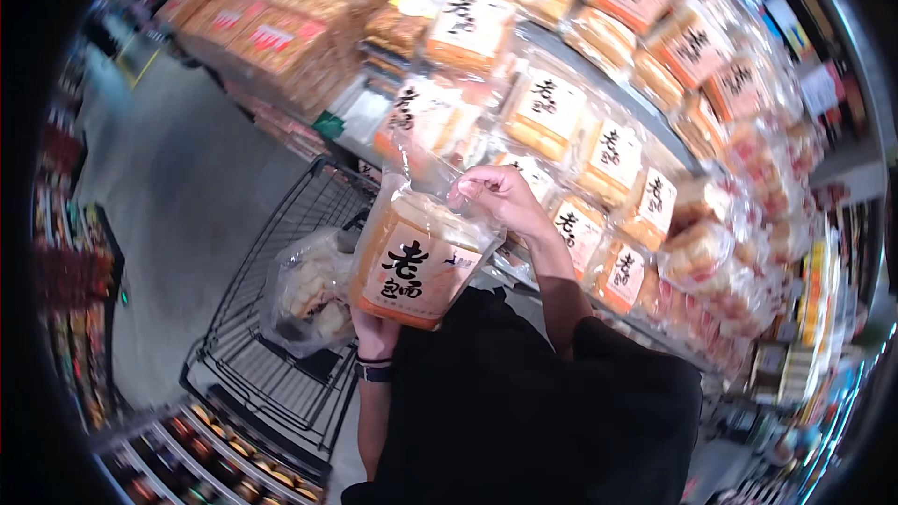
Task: Selecting bags of bread from a supermarket shelf and placing them into a shopping cart.
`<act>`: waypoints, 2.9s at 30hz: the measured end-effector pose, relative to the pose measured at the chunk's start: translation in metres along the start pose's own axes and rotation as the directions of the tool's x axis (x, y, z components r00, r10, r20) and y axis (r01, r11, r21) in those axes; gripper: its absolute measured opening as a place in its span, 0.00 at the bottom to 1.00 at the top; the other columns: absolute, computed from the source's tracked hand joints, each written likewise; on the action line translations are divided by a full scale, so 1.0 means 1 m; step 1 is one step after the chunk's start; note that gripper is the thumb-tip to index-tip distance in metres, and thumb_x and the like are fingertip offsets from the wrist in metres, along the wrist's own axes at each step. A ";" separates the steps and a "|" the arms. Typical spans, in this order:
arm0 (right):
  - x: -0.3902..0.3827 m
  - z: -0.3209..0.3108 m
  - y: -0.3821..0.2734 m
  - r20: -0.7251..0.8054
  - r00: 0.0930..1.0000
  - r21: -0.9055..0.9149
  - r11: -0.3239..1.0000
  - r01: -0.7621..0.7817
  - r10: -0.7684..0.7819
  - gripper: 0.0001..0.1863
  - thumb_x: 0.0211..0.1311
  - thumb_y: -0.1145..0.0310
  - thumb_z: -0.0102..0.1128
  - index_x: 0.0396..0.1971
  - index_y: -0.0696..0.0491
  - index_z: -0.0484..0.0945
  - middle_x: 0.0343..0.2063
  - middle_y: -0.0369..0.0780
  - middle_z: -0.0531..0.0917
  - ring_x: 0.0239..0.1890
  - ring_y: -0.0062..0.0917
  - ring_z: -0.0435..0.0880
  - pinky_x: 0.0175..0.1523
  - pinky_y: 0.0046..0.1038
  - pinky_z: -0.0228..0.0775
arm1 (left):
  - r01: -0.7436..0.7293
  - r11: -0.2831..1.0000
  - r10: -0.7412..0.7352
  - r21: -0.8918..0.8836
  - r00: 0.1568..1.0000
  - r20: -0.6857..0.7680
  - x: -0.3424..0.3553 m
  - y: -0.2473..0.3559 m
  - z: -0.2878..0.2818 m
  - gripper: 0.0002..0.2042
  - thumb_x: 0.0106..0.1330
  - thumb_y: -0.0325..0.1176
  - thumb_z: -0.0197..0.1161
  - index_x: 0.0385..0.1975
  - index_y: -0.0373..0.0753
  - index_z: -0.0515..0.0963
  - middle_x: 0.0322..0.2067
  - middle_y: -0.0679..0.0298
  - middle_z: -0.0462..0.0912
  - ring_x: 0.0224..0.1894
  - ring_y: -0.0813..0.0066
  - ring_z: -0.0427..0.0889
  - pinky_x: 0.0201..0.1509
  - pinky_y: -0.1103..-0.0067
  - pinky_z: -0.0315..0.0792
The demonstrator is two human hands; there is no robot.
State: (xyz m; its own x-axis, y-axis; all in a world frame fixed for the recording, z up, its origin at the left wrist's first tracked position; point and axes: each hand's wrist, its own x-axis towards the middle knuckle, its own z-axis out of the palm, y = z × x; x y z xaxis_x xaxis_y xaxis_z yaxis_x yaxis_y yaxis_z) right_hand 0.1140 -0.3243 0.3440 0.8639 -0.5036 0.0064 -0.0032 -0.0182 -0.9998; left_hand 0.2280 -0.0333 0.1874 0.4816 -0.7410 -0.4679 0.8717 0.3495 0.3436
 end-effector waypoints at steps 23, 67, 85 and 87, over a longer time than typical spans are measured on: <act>0.098 -0.313 -0.055 -0.298 0.905 -0.892 0.427 -0.151 -0.303 0.12 0.68 0.67 0.56 0.40 0.57 0.86 0.31 0.50 0.87 0.38 0.47 0.87 0.51 0.44 0.77 | 0.363 0.925 -0.333 -0.111 0.917 0.222 0.165 -0.183 0.299 0.27 0.78 0.56 0.43 0.61 0.38 0.71 0.59 0.58 0.75 0.69 0.61 0.68 0.78 0.49 0.49; -0.075 -0.201 0.027 -0.537 0.783 -0.625 0.771 -0.118 -0.315 0.23 0.72 0.69 0.56 0.65 0.55 0.70 0.65 0.51 0.71 0.69 0.45 0.70 0.72 0.39 0.61 | 0.106 0.978 -0.145 0.179 0.964 0.221 0.182 -0.176 0.268 0.23 0.77 0.53 0.49 0.61 0.44 0.70 0.61 0.61 0.71 0.67 0.60 0.69 0.72 0.54 0.62; -0.091 -0.180 0.046 -0.406 0.886 -0.639 0.763 -0.098 -0.226 0.23 0.72 0.68 0.57 0.65 0.53 0.71 0.66 0.46 0.73 0.68 0.41 0.72 0.70 0.38 0.65 | 0.127 0.983 -0.164 0.130 0.928 0.334 0.198 -0.186 0.268 0.20 0.78 0.51 0.48 0.58 0.44 0.71 0.52 0.63 0.75 0.56 0.62 0.75 0.68 0.58 0.68; -0.091 -0.178 0.045 -0.410 0.881 -0.644 0.759 -0.096 -0.236 0.22 0.72 0.69 0.57 0.64 0.53 0.72 0.65 0.46 0.73 0.67 0.41 0.73 0.69 0.37 0.66 | 0.098 0.979 -0.149 0.181 0.944 0.294 0.189 -0.186 0.268 0.22 0.78 0.51 0.48 0.62 0.44 0.69 0.59 0.60 0.72 0.63 0.59 0.73 0.71 0.56 0.65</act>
State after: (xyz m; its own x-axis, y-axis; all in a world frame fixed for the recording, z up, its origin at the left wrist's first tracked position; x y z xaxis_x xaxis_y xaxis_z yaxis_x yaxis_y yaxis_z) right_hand -0.0545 -0.4334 0.3017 0.5551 -0.7936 0.2492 -0.4102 -0.5218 -0.7480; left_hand 0.1324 -0.3919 0.2537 0.2977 -0.9204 -0.2535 0.8839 0.1655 0.4373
